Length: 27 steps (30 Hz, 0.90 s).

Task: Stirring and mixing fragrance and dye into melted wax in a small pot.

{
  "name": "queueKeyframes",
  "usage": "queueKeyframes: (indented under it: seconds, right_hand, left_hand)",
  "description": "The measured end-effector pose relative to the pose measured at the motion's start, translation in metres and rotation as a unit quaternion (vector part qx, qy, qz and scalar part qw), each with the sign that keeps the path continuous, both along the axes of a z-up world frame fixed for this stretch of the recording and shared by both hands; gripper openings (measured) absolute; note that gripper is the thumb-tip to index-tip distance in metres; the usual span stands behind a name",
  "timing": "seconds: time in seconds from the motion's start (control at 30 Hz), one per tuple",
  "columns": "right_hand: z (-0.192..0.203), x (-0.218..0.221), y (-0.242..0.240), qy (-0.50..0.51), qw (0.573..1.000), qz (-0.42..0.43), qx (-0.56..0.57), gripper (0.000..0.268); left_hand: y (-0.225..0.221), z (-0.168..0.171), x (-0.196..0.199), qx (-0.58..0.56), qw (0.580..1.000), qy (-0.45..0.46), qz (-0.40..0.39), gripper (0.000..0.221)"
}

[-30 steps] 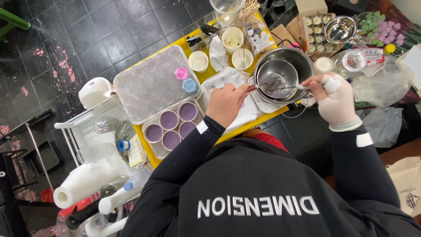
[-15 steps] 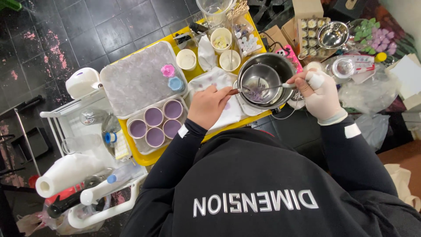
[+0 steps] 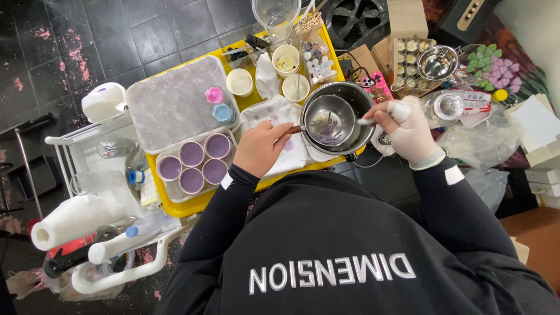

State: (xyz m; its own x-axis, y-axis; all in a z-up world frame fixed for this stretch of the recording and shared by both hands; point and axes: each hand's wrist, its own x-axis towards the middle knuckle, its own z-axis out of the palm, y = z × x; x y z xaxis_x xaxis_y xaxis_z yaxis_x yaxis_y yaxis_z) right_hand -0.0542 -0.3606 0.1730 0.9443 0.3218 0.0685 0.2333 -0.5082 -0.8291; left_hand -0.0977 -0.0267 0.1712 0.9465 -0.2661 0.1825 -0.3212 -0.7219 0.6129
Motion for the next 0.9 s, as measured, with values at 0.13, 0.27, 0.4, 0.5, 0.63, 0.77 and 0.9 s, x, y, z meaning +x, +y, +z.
queueKeyframes:
  seconds: [0.13, 0.27, 0.4, 0.5, 0.63, 0.77, 0.9]
  right_hand:
    - [0.002, 0.004, 0.001, -0.049, 0.998, -0.003, 0.047, 0.014]
    - [-0.005, 0.001, -0.004, -0.104, 0.993, 0.016, -0.045, 0.013]
    - [0.002, 0.0, -0.008, -0.013, 0.999, 0.031, -0.002, 0.013]
    - [0.004, 0.0, -0.003, -0.05, 0.998, 0.027, 0.01, 0.009]
    - [0.006, 0.005, 0.0, -0.132, 0.99, 0.026, -0.04, 0.008]
    - [0.009, 0.0, -0.006, -0.133, 0.986, 0.042, -0.087, 0.007]
    - [0.003, -0.009, -0.01, 0.0, 1.0, 0.018, -0.007, 0.013]
  left_hand:
    - [-0.002, -0.006, -0.002, 0.001, 1.0, -0.002, 0.011, 0.023]
    - [-0.002, -0.008, -0.007, -0.003, 1.0, -0.005, 0.017, 0.023]
    - [-0.003, -0.008, -0.008, -0.003, 1.0, 0.0, 0.02, 0.026]
    - [-0.004, -0.008, -0.008, -0.004, 1.0, 0.001, 0.023, 0.025]
    - [-0.003, -0.009, -0.009, -0.008, 1.0, -0.008, 0.023, 0.025]
    - [-0.004, -0.006, -0.009, -0.009, 1.0, -0.011, 0.022, 0.026]
    - [-0.004, -0.007, -0.009, -0.012, 1.0, -0.007, 0.021, 0.026]
